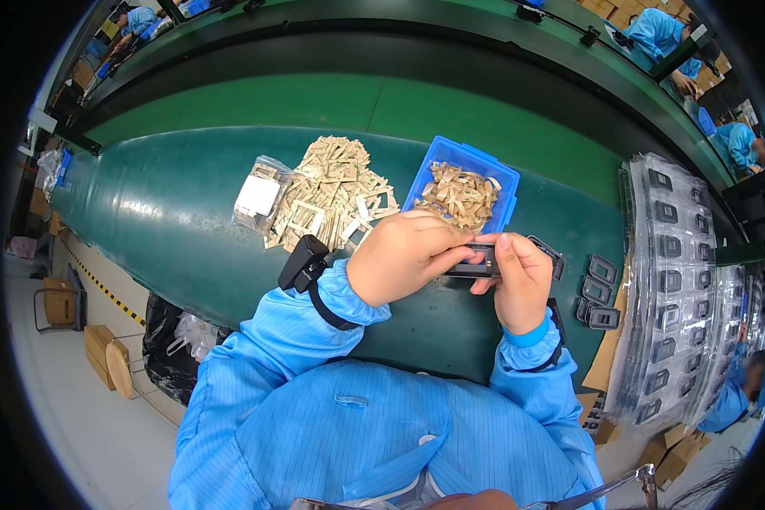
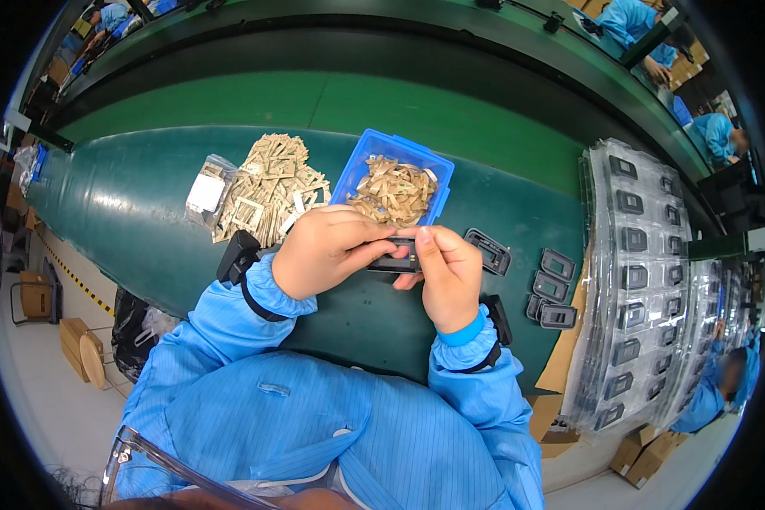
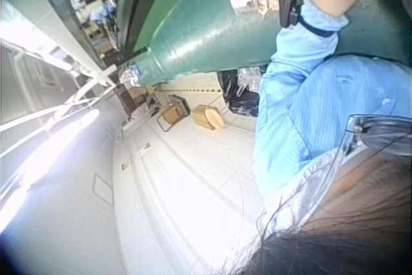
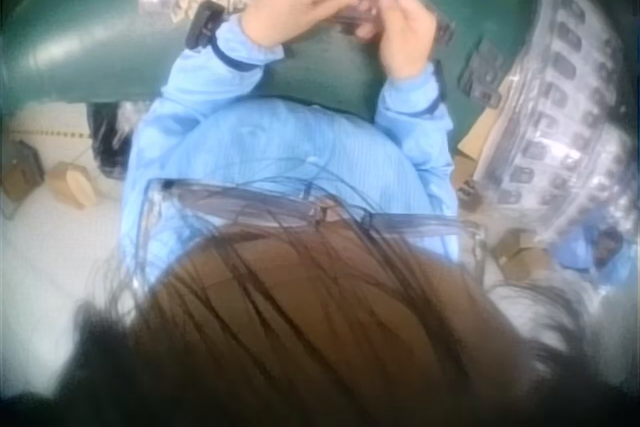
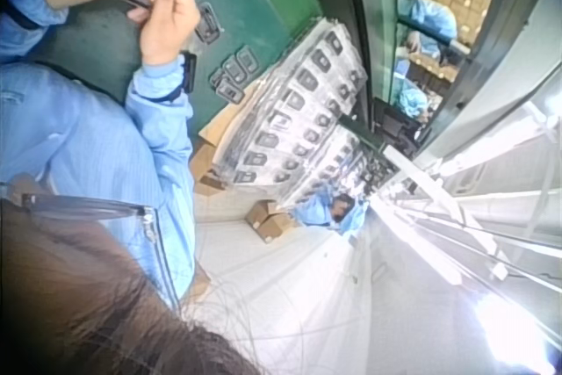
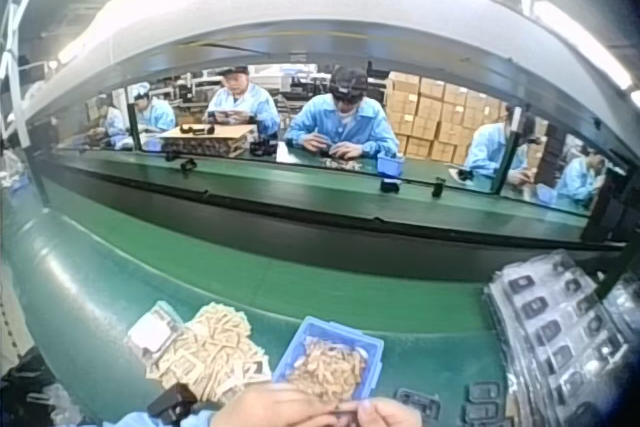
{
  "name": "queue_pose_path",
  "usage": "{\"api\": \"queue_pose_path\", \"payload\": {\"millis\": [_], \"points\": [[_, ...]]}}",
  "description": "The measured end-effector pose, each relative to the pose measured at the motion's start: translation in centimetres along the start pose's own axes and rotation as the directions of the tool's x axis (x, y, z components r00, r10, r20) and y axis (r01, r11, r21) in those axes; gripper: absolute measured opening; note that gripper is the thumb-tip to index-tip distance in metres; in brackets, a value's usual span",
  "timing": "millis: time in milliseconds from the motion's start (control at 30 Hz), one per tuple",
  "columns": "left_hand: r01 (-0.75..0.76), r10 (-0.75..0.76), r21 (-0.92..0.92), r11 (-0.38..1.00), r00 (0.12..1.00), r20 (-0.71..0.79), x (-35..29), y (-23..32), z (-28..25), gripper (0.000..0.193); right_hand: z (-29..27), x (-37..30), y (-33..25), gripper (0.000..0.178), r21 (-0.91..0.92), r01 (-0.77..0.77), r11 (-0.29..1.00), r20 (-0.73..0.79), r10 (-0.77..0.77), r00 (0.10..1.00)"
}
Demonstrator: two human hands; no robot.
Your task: Assembling plastic and electronic components for automotive key fobs at a factory workbench.
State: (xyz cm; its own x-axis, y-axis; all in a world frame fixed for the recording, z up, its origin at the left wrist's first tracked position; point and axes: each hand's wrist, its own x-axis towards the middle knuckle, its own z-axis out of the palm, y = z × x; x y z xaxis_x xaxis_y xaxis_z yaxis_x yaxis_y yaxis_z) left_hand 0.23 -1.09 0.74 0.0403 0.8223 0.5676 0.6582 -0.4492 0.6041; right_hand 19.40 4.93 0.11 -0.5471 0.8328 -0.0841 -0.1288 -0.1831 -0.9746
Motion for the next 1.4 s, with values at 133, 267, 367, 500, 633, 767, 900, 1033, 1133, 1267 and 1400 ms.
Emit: {"api": "queue_pose_path", "payload": {"millis": [133, 267, 367, 500, 633, 767, 900, 1033, 1133, 1267, 1400], "points": [[-0.030, 0.029, 0.036, 0.999, 0.999, 0.019, -0.1, 0.0, -0.4, 0.017, 0.7, -0.3, 0.0, 0.031, 0.002, 0.022, 1.000, 0.020, -0.022, 1.000], [-0.041, 0.040, 0.013, 0.999, 0.999, 0.023, -0.1, 0.3, -0.3, 0.014, 0.3, -0.2, 0.3, 0.030, 0.053, 0.044, 0.998, 0.076, -0.048, 0.996], [0.096, -0.093, -0.028, 0.995, 0.993, 0.079, -0.3, 0.7, 0.1, 0.011, 0.2, -0.2, 0.5, 0.029, 0.076, 0.055, 0.996, 0.064, -0.060, 0.996], [0.032, -0.030, -0.075, 0.997, 0.999, 0.025, -0.3, 0.8, 1.1, 0.010, 0.4, -1.0, 0.7, 0.026, 0.103, 0.060, 0.993, 0.006, -0.061, 0.998], [0.023, -0.008, -0.091, 0.996, 0.987, 0.161, -0.7, 1.5, 0.3, 0.010, 1.1, -2.9, 0.9, 0.020, 0.101, 0.041, 0.994, 0.000, -0.041, 0.999], [-0.033, 0.035, -0.013, 0.999, 0.955, 0.293, -1.5, 2.0, 1.2, 0.013, 1.5, -5.8, 1.6, 0.025, 0.078, 0.043, 0.996, -0.018, -0.042, 0.999], [-0.047, 0.039, 0.015, 0.999, 0.939, 0.343, -2.3, 2.9, 2.5, 0.012, -0.6, -7.6, 1.5, 0.029, -0.051, 0.024, 0.998, -0.096, -0.029, 0.995], [-0.053, 0.062, -0.050, 0.997, 0.974, 0.216, -2.0, 4.3, 2.8, 0.015, -3.9, -7.1, 0.6, 0.022, -0.220, 0.140, 0.965, -0.316, -0.206, 0.926], [-0.052, 0.059, -0.048, 0.997, 0.988, 0.145, -1.7, 4.4, 2.2, 0.022, -6.9, -3.9, 0.4, 0.012, -0.347, 0.137, 0.928, -0.515, -0.311, 0.799], [-0.099, 0.100, 0.019, 0.995, 0.991, -0.085, -0.9, 3.0, 1.5, 0.021, -9.2, -1.6, 0.8, 0.019, -0.746, -0.037, 0.665, -0.445, -0.457, 0.770], [-0.036, 0.047, 0.069, 0.997, 0.985, -0.168, 0.1, 1.6, 0.1, 0.017, -10.1, -1.9, 0.3, 0.023, -0.961, -0.125, 0.248, -0.264, -0.677, 0.688]]}}
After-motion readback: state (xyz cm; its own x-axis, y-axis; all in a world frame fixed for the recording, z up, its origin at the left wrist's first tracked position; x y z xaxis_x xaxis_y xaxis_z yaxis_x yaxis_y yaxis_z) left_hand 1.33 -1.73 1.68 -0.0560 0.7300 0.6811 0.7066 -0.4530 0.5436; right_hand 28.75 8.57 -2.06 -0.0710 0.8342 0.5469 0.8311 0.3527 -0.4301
